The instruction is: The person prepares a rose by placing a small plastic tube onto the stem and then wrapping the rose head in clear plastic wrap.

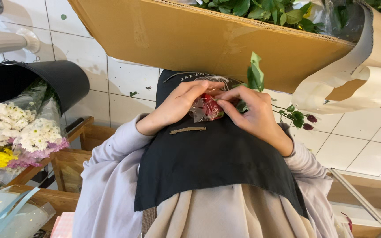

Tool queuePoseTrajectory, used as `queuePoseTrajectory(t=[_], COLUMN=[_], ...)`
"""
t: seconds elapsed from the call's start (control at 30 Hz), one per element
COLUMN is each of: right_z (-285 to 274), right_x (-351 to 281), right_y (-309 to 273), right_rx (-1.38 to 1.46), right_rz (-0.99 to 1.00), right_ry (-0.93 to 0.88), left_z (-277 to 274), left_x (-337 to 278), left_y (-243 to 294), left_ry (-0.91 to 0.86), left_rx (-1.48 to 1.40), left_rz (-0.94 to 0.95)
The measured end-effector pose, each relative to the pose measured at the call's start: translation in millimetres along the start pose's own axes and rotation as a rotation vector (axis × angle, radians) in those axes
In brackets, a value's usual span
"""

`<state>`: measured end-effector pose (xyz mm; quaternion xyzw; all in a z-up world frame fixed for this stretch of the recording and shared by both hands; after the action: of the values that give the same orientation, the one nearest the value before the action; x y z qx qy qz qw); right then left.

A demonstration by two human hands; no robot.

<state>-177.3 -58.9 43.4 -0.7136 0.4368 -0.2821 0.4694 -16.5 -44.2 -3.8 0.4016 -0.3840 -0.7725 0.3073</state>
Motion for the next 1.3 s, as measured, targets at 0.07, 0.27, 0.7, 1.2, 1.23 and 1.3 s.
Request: queuePoseTrajectory(t=[0.07,0.27,0.7,1.2,1.23,1.3], right_z=[0,4,-1,-1,0,-2], right_x=[-1,2,6,-6,-7,-4], right_y=[2,0,-1,16,18,11], right_rx=[-0.005,0.118,0.074,0.138,0.174,0.088], right_rz=[0.021,0.012,0.058,0.247,0.215,0.113], right_ry=[0.005,-0.008,-0.01,-0.015,0.006,0.033], left_z=[-1,0,1,18,19,22], left_x=[0,-1,0,-4,-3,-5], left_y=[2,5,6,41,41,47], left_ry=[0.006,-0.066,-0.167,-0.176,-0.185,-0.193], left_rx=[0.036,0.077,0.075,0.3,0.331,0.37], left_rz=[-0.002,0.033,-0.046,-0.078,-0.059,-0.06])
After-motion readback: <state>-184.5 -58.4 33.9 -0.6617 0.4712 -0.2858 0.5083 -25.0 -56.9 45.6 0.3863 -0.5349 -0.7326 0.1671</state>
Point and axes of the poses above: each hand's wrist, its own x-axis towards the middle knuckle, its own z-axis out of the palm, y = z × x, the point moved 5 cm from there along x, towards the middle knuckle
